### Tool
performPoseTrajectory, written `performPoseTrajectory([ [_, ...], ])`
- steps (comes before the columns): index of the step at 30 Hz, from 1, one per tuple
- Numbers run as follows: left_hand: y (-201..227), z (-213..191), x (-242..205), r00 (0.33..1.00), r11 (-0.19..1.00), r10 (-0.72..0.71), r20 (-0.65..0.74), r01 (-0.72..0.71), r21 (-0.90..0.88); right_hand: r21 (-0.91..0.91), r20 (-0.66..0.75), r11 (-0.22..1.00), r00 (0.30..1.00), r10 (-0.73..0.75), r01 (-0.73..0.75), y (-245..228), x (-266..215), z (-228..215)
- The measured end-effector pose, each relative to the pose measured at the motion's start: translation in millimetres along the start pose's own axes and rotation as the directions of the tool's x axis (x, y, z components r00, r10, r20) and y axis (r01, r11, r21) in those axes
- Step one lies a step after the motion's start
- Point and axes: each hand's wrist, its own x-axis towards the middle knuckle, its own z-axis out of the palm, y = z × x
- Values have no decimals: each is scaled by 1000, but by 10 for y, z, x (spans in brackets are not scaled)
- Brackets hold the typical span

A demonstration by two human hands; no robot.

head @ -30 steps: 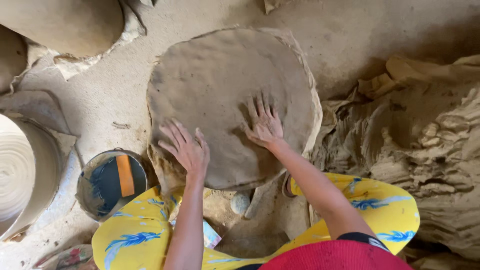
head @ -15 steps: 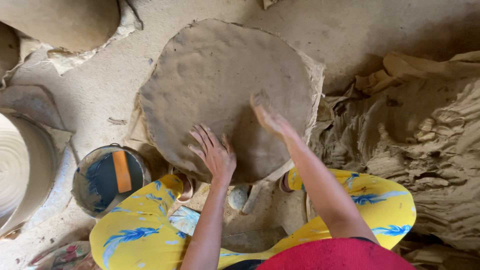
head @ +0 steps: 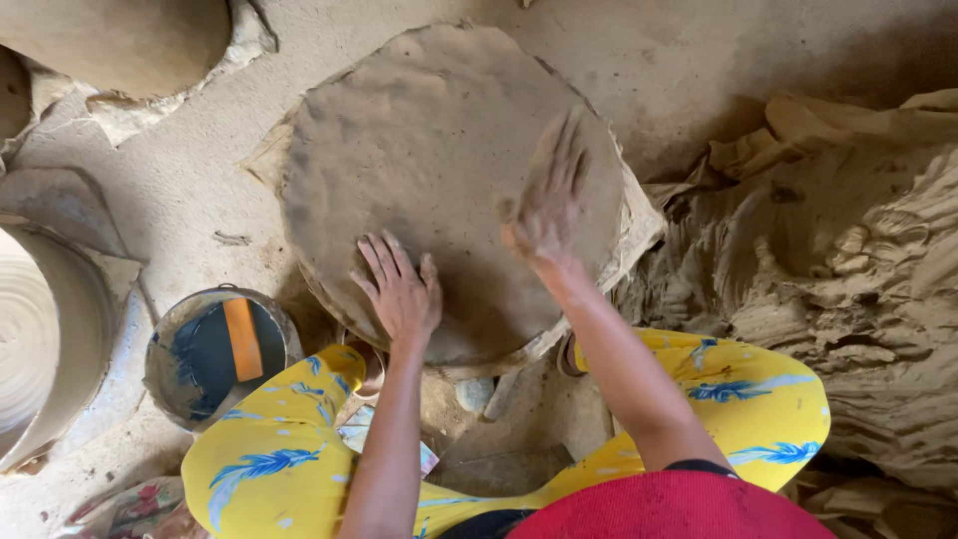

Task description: The person shapes a large mound of clay by hand, repeatedly slapping and smoothing the surface to flatten it into a thick circular disc on a board.

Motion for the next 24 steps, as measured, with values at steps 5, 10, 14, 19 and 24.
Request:
performPoseTrajectory([
  [5,-285,-146,406,984,989,75,164,-94,111,-350,364,934,908,208,-74,-168,-118,57],
  [10,-91,-530,753,956,995,6,293,-34,92,-244,-136,966,989,56,-88,-2,-45,-280],
  [14,466,-351,140,993,990,113,39,-109,-92,-352,86,931,987,135,-97,20,-269,21],
  [19,592,41,-264,999,988,40,34,-44,145,-155,345,938,873,345,-310,356,-260,154],
  [24,-63,-7,174,948,952,307,84,-304,-43,-421,99,906,990,98,-47,428,-598,480],
])
